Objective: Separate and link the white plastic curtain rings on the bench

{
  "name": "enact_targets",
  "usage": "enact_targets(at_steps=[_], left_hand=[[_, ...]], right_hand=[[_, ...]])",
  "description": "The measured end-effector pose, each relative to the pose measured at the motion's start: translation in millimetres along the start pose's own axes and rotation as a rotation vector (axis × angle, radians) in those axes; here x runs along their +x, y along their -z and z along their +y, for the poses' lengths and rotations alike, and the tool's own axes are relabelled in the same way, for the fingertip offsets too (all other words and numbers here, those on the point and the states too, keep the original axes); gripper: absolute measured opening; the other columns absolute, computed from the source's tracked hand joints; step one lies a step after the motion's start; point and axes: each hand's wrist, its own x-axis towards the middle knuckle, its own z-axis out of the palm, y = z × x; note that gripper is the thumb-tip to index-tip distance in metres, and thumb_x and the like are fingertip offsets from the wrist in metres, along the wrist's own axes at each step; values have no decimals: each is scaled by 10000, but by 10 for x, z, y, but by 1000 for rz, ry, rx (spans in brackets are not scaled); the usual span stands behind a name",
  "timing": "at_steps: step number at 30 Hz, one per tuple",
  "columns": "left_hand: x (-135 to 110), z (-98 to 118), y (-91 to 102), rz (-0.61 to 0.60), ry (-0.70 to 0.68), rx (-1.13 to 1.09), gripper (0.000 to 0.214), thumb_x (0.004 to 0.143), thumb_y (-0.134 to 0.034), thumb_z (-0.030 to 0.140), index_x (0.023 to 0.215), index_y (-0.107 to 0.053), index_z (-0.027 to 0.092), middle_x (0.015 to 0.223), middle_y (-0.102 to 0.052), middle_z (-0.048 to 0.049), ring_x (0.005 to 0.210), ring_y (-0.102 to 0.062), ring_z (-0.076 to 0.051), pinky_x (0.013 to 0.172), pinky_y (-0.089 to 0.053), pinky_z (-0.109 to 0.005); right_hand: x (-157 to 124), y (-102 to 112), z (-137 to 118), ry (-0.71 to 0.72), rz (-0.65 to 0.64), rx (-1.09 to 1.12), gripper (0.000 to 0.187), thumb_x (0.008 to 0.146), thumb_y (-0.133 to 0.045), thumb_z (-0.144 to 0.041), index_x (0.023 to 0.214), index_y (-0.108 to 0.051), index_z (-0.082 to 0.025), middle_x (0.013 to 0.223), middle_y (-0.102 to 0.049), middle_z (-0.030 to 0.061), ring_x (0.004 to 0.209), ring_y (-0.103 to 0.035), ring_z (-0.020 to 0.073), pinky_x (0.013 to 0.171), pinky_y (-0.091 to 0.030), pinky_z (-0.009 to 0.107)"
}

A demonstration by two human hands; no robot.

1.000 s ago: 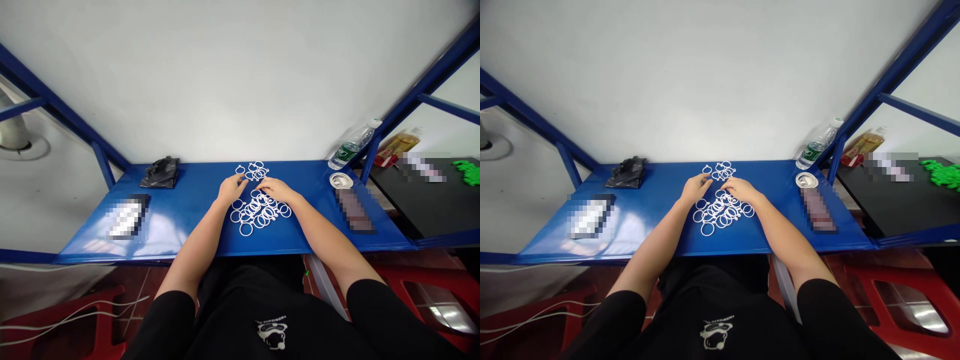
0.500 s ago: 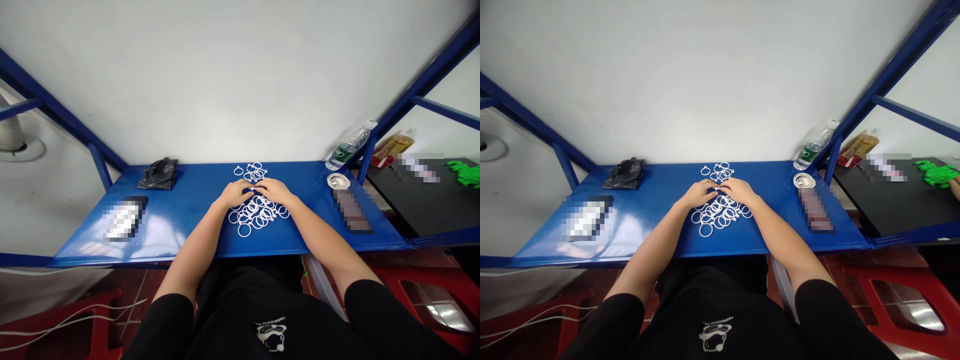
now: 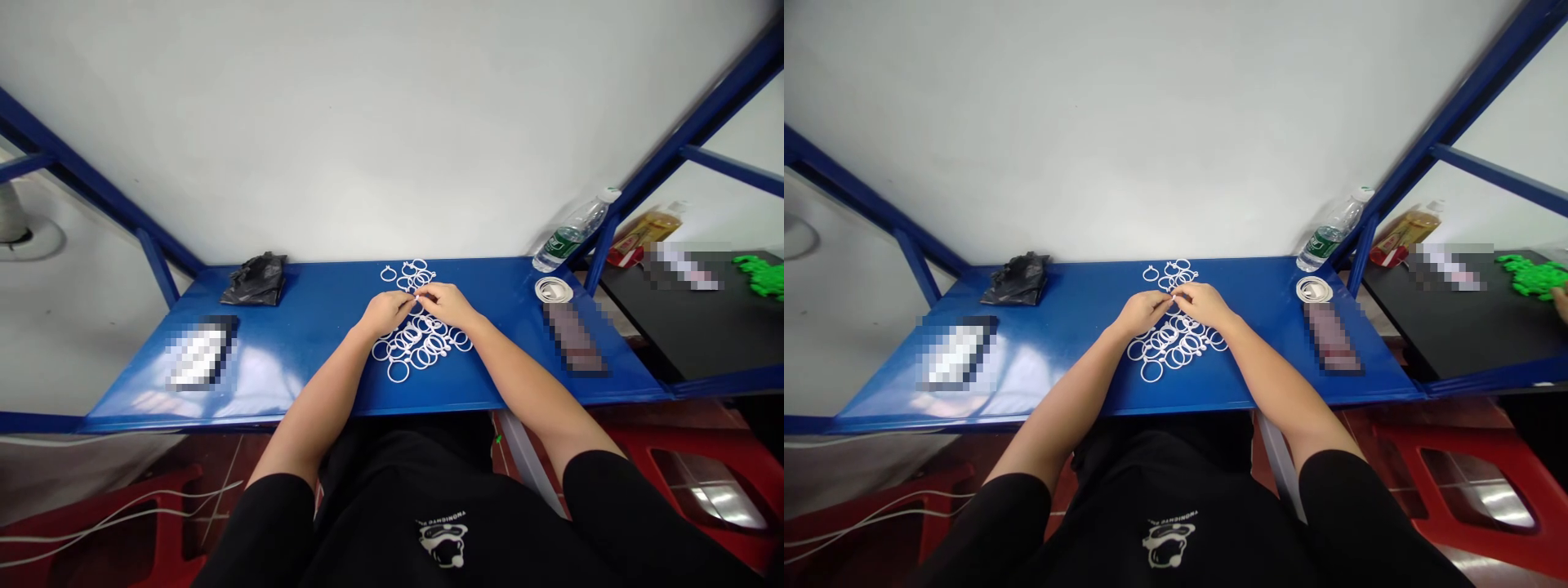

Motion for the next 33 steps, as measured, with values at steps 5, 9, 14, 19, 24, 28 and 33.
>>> enact_targets(at_steps=[5,9,14,19,24,28,33], left_hand=[[16,27,-13,32,-85,22,289,1085,-539,319,981,-774,185,909,-782,-69,844,-712,-192,749,-469,-287],[30,64,-31,65,-125,-14,269,1068,-596,355,959,-772,184,863,-765,-58,799,-693,-182,740,-459,-290],[38,-20,1,200,-91,-42,229,1034,-658,379,976,-793,203,923,-756,-63,841,-688,-190,798,-504,-311],[14,-283,47,408,218,108,232,1017,-648,343,1093,-821,209,1109,-723,-117,1030,-685,-252,925,-545,-368],[-13,-353,37,207,284,135,331,1025,-584,265,1296,-765,205,1368,-703,-134,1169,-690,-282,1000,-554,-394],[-20,-195,59,225,205,19,365,1044,-574,332,1343,-743,205,1376,-714,-118,1030,-732,-230,968,-572,-363],[-6,61,32,-60,-35,-96,330,1001,-662,427,1219,-800,221,1148,-782,-85,1023,-730,-235,938,-579,-366]], right_hand=[[8,-48,-18,-64,70,118,190,774,-643,-124,878,-784,-197,711,-719,-14,614,-609,143,622,-460,267],[22,-42,-7,-35,152,102,209,752,-610,-99,794,-783,-207,775,-767,9,675,-657,161,672,-500,282],[30,4,50,-17,200,154,319,835,-659,-184,1107,-820,-224,1046,-818,49,764,-713,172,741,-568,307],[39,28,147,-100,180,108,287,852,-732,-238,1124,-822,-222,1022,-821,50,701,-690,155,723,-565,309],[34,39,179,-116,82,67,197,879,-735,-242,1046,-840,-228,917,-824,28,696,-697,160,715,-546,305],[36,47,177,-112,93,53,223,904,-706,-224,1086,-836,-239,953,-833,31,730,-724,172,737,-556,315],[38,81,201,-111,158,49,214,943,-675,-239,1089,-832,-232,962,-836,43,780,-741,187,779,-563,319]])
